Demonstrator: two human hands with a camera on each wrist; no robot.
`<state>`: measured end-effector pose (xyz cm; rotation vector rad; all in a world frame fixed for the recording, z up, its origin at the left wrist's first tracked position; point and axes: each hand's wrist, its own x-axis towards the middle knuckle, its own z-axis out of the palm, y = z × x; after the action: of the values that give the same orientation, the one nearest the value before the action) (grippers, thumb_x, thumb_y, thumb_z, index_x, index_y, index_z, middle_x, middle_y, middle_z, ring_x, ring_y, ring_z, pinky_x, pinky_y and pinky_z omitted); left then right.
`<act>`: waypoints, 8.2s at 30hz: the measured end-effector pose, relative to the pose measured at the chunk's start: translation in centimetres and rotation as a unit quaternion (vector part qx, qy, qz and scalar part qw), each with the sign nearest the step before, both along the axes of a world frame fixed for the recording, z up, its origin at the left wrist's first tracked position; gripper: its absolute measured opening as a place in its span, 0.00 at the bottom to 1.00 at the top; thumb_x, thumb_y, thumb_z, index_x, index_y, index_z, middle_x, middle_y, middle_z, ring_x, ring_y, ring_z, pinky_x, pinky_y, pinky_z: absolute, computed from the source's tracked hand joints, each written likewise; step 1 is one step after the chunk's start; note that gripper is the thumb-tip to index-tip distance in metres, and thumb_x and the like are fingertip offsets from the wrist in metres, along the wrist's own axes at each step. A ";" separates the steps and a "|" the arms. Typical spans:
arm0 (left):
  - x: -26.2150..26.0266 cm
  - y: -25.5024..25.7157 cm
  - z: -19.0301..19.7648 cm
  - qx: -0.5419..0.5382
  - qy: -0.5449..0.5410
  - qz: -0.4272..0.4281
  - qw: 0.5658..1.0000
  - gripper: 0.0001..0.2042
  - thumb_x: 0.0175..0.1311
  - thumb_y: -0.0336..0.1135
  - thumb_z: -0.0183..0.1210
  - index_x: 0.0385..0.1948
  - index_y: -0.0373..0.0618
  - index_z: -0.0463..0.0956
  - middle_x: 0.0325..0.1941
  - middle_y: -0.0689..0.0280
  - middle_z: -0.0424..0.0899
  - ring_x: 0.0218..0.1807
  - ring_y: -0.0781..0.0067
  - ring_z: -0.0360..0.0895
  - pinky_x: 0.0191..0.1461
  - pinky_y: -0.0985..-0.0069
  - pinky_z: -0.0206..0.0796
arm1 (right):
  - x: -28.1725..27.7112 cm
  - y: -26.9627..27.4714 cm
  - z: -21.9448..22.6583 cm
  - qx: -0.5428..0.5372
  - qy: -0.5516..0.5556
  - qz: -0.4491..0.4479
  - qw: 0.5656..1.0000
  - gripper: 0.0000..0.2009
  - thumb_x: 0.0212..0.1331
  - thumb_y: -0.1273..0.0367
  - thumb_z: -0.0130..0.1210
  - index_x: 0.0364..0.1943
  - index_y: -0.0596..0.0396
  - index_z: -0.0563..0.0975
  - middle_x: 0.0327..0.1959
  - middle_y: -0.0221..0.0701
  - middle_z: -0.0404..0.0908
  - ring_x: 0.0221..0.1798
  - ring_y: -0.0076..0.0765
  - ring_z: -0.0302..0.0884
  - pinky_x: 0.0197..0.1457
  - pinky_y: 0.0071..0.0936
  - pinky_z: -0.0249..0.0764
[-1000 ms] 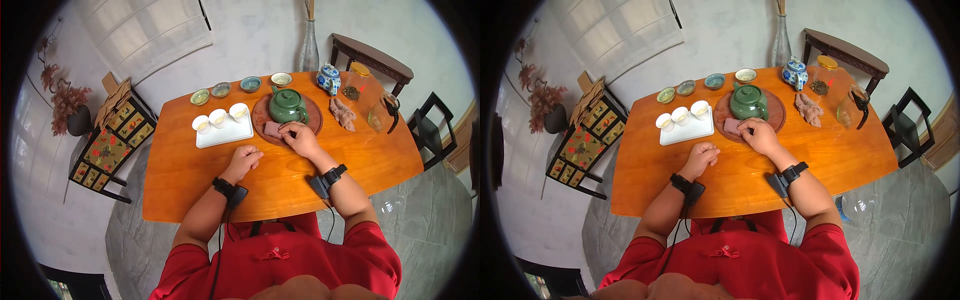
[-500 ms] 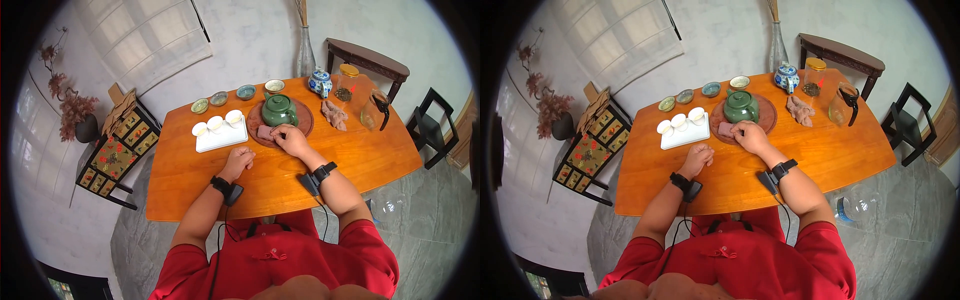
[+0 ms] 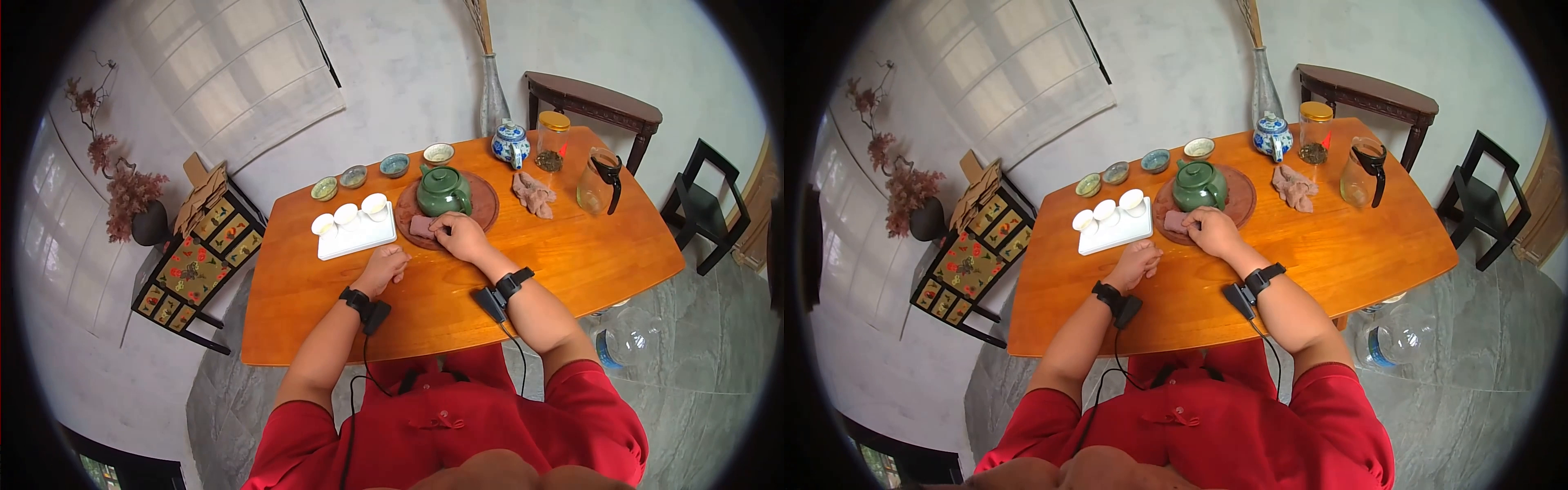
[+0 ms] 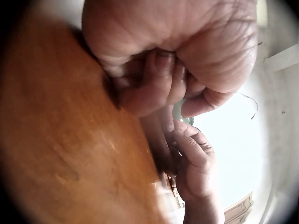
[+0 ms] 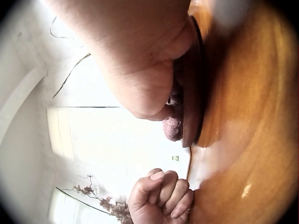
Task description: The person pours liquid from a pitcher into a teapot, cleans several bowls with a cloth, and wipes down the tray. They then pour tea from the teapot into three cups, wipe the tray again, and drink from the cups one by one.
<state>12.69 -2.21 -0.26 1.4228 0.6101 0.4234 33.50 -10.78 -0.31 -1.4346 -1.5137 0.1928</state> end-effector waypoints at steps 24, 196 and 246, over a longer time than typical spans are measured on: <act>-0.7 0.6 -0.4 -0.006 -0.015 -0.045 0.999 0.15 0.65 0.34 0.56 0.18 0.49 0.62 0.14 0.76 0.61 0.13 0.85 0.55 0.18 0.83 0.54 | -0.6 0.0 0.5 -0.010 -0.015 -0.003 1.000 0.06 0.51 0.73 0.57 0.33 0.57 0.81 0.38 0.37 0.81 0.45 0.46 0.78 0.50 0.33 0.73; -0.8 0.6 0.0 0.144 0.065 -0.236 0.959 0.13 0.67 0.44 0.56 0.41 0.43 0.77 0.33 0.75 0.77 0.33 0.87 0.70 0.33 0.83 0.67 | -2.8 -0.6 0.2 -0.308 0.163 0.234 0.908 0.10 0.61 0.63 0.59 0.32 0.57 0.77 0.24 0.22 0.75 0.24 0.15 0.69 0.26 0.17 0.67; -0.7 0.5 -0.4 0.117 0.064 -0.200 0.971 0.13 0.65 0.44 0.58 0.38 0.44 0.76 0.36 0.73 0.81 0.37 0.86 0.74 0.31 0.83 0.68 | -2.7 -0.6 0.2 -0.317 0.181 0.237 0.900 0.12 0.64 0.60 0.56 0.33 0.56 0.77 0.26 0.22 0.76 0.27 0.16 0.70 0.26 0.16 0.69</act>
<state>12.04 -1.67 -0.63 1.7630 0.3673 0.0834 30.75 -11.36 -0.13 -1.3673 -1.5186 1.2818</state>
